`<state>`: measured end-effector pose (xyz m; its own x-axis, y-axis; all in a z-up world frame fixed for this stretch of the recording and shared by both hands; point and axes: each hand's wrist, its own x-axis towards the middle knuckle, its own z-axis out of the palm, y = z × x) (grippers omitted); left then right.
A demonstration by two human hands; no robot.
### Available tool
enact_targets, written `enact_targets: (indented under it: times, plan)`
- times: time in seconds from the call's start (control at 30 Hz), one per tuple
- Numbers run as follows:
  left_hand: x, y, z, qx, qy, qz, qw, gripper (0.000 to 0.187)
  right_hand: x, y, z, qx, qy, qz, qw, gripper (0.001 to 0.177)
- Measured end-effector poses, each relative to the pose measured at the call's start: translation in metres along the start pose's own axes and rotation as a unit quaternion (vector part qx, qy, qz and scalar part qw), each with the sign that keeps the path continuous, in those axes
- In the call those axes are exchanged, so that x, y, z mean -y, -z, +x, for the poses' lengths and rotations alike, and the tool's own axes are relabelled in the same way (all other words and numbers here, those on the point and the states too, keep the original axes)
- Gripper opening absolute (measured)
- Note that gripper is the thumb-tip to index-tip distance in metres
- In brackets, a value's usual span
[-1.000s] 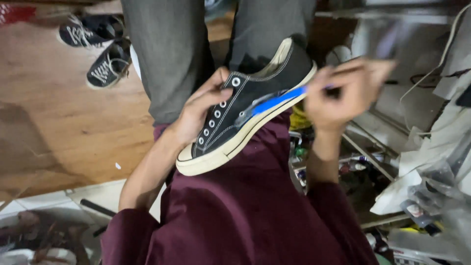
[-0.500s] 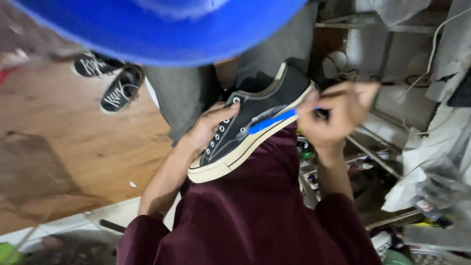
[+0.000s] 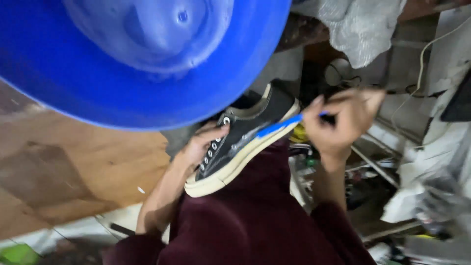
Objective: Cleaning and treating a black sneaker by scrubbing the midsole with a brush and blue solution, wiping it with a cloth, and applying further treatment.
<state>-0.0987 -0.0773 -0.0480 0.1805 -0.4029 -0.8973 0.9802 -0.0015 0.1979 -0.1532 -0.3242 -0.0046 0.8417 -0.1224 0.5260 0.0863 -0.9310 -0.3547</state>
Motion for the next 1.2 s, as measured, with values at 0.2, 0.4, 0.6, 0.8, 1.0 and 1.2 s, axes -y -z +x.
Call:
enact_targets:
  times: [0.2, 0.4, 0.6, 0.8, 1.0, 1.2]
  plan:
    - [0.027, -0.015, 0.012, 0.002, -0.056, -0.038, 0.998, 0.041, 0.028, -0.016, -0.010, -0.021, -0.014, 0.093, 0.995, 0.032]
    - [0.062, -0.001, 0.008, 0.015, -0.091, -0.019, 0.996, 0.040, 0.014, 0.002, -0.028, -0.064, -0.004, 0.114, 0.991, 0.028]
    - [0.042, 0.006, -0.007, 0.211, -0.066, -0.011, 0.975, 0.036, 0.045, 0.009, -0.045, -0.043, 0.035, 0.073, 0.996, 0.029]
    - [0.042, 0.016, -0.014, 0.231, -0.100, -0.010, 0.968, 0.043, 0.074, 0.012, -0.039, -0.041, 0.064, 0.061, 0.995, 0.029]
    - [0.042, 0.028, 0.002, 0.279, -0.086, -0.003, 0.956, 0.038, 0.019, -0.004, -0.047, -0.103, -0.014, -0.026, 0.994, 0.012]
    - [0.035, 0.021, -0.011, 0.328, -0.121, 0.006, 0.937, 0.045, 0.059, 0.002, -0.030, -0.004, 0.073, 0.056, 0.996, 0.020]
